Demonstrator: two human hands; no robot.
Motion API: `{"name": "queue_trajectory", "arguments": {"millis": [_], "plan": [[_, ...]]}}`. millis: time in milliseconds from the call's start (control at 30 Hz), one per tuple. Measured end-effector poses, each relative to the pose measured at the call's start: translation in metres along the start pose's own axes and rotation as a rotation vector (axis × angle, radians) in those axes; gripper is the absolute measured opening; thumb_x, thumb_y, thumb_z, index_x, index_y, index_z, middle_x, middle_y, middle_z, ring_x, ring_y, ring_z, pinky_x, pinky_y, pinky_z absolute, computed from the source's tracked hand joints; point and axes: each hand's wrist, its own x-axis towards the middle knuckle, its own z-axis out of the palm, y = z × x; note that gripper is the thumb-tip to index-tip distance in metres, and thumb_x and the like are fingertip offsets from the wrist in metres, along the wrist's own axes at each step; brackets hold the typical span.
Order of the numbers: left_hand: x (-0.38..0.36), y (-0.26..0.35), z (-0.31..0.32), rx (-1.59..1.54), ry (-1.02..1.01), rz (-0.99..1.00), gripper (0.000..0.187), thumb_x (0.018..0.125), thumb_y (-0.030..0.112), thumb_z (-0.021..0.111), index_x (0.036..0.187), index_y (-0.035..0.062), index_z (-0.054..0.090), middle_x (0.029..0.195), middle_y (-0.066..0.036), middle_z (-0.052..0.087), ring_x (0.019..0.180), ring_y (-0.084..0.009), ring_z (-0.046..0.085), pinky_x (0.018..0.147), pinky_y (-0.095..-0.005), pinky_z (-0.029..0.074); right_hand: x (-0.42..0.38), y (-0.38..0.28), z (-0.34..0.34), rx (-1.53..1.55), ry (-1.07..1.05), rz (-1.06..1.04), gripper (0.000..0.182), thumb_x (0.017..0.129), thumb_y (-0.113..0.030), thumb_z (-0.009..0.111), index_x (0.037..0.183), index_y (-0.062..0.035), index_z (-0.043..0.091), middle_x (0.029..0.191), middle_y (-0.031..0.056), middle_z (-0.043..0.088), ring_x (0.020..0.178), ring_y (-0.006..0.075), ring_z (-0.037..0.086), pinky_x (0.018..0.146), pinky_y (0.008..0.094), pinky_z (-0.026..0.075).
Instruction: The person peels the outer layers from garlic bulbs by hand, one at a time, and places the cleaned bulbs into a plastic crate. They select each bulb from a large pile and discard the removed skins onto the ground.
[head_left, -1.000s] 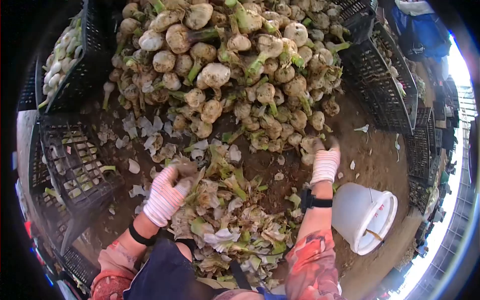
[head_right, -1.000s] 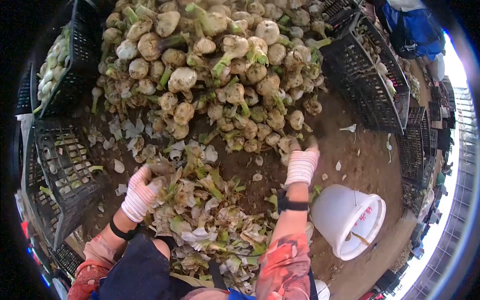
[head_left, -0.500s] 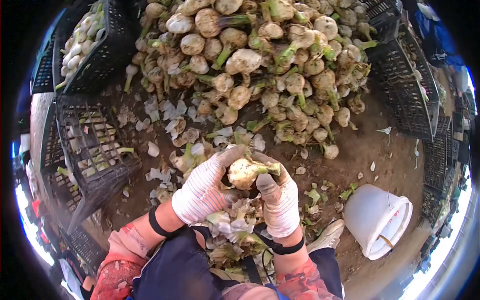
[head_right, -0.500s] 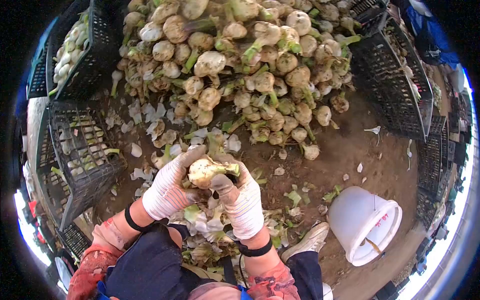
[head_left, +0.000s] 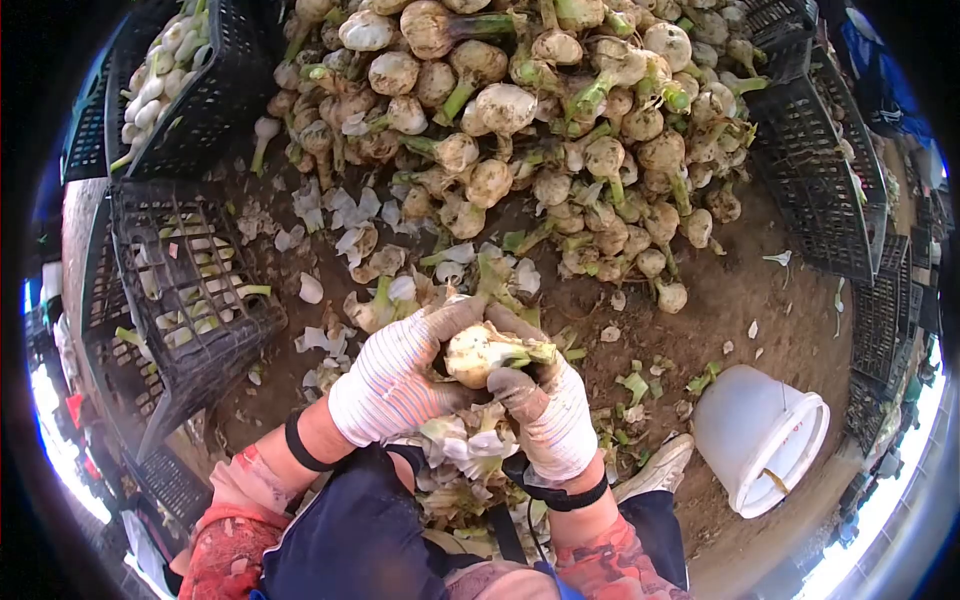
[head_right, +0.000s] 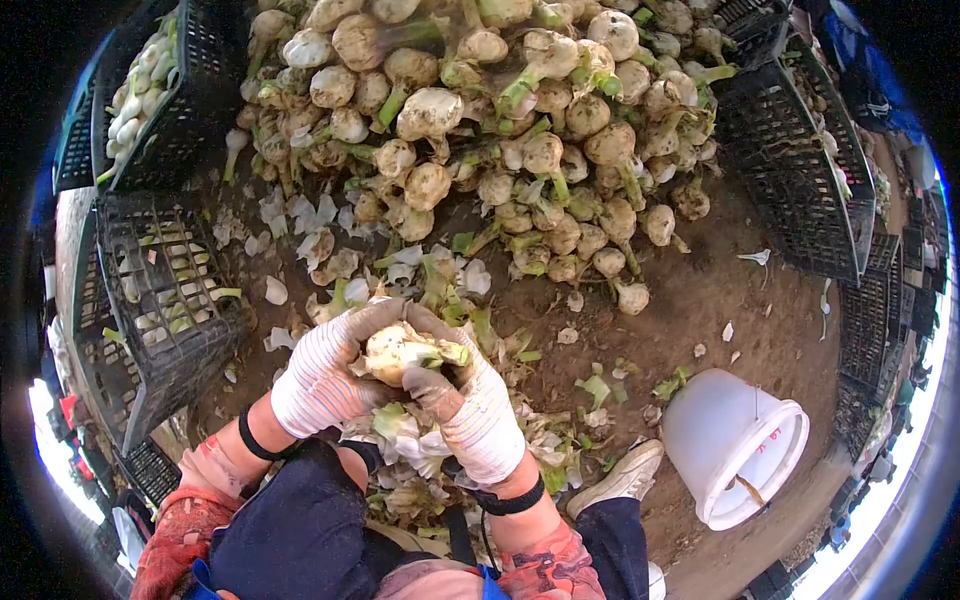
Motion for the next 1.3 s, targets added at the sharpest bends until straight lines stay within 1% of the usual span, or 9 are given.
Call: {"name": "queue_trajectory", "arguments": {"millis": [267,467,567,633,733,933,1100,1233,1300], "plan": [[-0.004,0.002,-0.006,-0.281,-0.052,-0.17,0.077,0.071,0.017,0.087,0.137,-0.0002,0.052,0.119,-0.014,0.068,0.109,-0.0208,0.065,0.096,-0.0335,0.051,0.001,0.003,-0.003,-0.165,-0.005,-0.033,0.045,0.087,0.002,0.049,0.132,0.0014,0.055,0.118,0.0074,0.065,0.107,0.0147,0.061,0.096,0.0294,0.049],[0.001,-0.007,-0.013,-1.034,-0.185,-0.503,0.073,0.078,0.01,0.076,0.143,-0.0033,0.045,0.129,-0.011,0.063,0.115,-0.0179,0.06,0.102,-0.0331,0.047,0.002,0.025,-0.008,-0.423,0.096,-0.251,0.036,0.089,-0.007,0.056,0.124,-0.0016,0.057,0.113,0.006,0.065,0.102,0.0133,0.06,0.093,0.0281,0.048],[-0.002,-0.003,-0.003,-0.824,-0.064,-0.438,0.072,0.083,0.008,0.076,0.146,-0.0016,0.043,0.128,-0.01,0.063,0.114,-0.0161,0.06,0.099,-0.0319,0.049,0.004,0.021,-0.007,-0.269,0.14,-0.127,0.035,0.085,0.001,0.059,0.119,-0.0048,0.059,0.111,0.0065,0.065,0.101,0.0146,0.061,0.089,0.0288,0.05],[-0.011,-0.014,0.01,-0.731,0.042,-0.278,0.082,0.084,0.025,0.083,0.148,-0.0017,0.04,0.128,-0.009,0.062,0.115,-0.014,0.057,0.1,-0.0296,0.047,0.014,0.034,-0.014,-0.687,0.144,-0.648,0.036,0.08,0.006,0.06,0.115,-0.0019,0.06,0.111,0.0118,0.063,0.099,0.0226,0.063,0.091,0.031,0.05],[-0.007,-0.009,-0.001,-0.702,-0.03,-0.269,0.088,0.08,0.028,0.087,0.149,-0.0017,0.04,0.13,-0.008,0.061,0.116,-0.0146,0.057,0.102,-0.0299,0.046,0.01,0.017,-0.001,-0.783,0.08,-0.706,0.037,0.074,0.015,0.063,0.103,-0.0078,0.06,0.107,0.0087,0.064,0.096,0.0194,0.064,0.084,0.0289,0.052],[-0.002,-0.012,-0.022,-0.825,-0.279,-0.378,0.092,0.073,0.017,0.09,0.15,0.0029,0.041,0.132,-0.007,0.061,0.117,-0.0124,0.056,0.102,-0.0283,0.045,0.017,0.017,-0.008,-0.319,0.259,-0.138,0.016,0.091,-0.005,0.058,0.106,-0.0018,0.062,0.08,0.0029,0.063,0.071,0.0127,0.061,0.066,0.0291,0.052],[-0.01,-0.012,-0.013,-0.778,-0.309,-0.353,0.088,0.072,0.017,0.09,0.147,0.0041,0.046,0.124,-0.005,0.064,0.111,-0.0131,0.059,0.1,-0.0301,0.047,0.029,0.043,-0.046,-1.409,0.081,-0.103,0.06,0.086,-0.009,0.071,0.139,0.0039,0.047,0.137,0.0219,0.055,0.124,0.0301,0.056,0.102,0.0419,0.047],[-0.01,-0.023,-0.006,-0.615,-0.169,-0.193,0.07,0.079,0.017,0.084,0.141,0.0074,0.054,0.124,-0.005,0.064,0.112,-0.0166,0.06,0.099,-0.0318,0.047,0.003,0.033,-0.035,-0.256,-0.051,-0.068,0.073,0.086,-0.003,0.067,0.151,0.0016,0.035,0.147,0.0176,0.047,0.132,0.0254,0.049,0.111,0.036,0.038],[-0.004,-0.018,-0.01,-0.188,-0.082,0.067,0.069,0.077,0.02,0.085,0.139,0.0071,0.056,0.123,-0.015,0.063,0.107,-0.0303,0.063,0.093,-0.0358,0.05,-0.001,0.025,-0.016,-0.197,-0.025,-0.006,0.07,0.087,-0.001,0.065,0.15,0.0015,0.036,0.145,0.0155,0.05,0.129,0.0236,0.051,0.109,0.0348,0.039]]}}
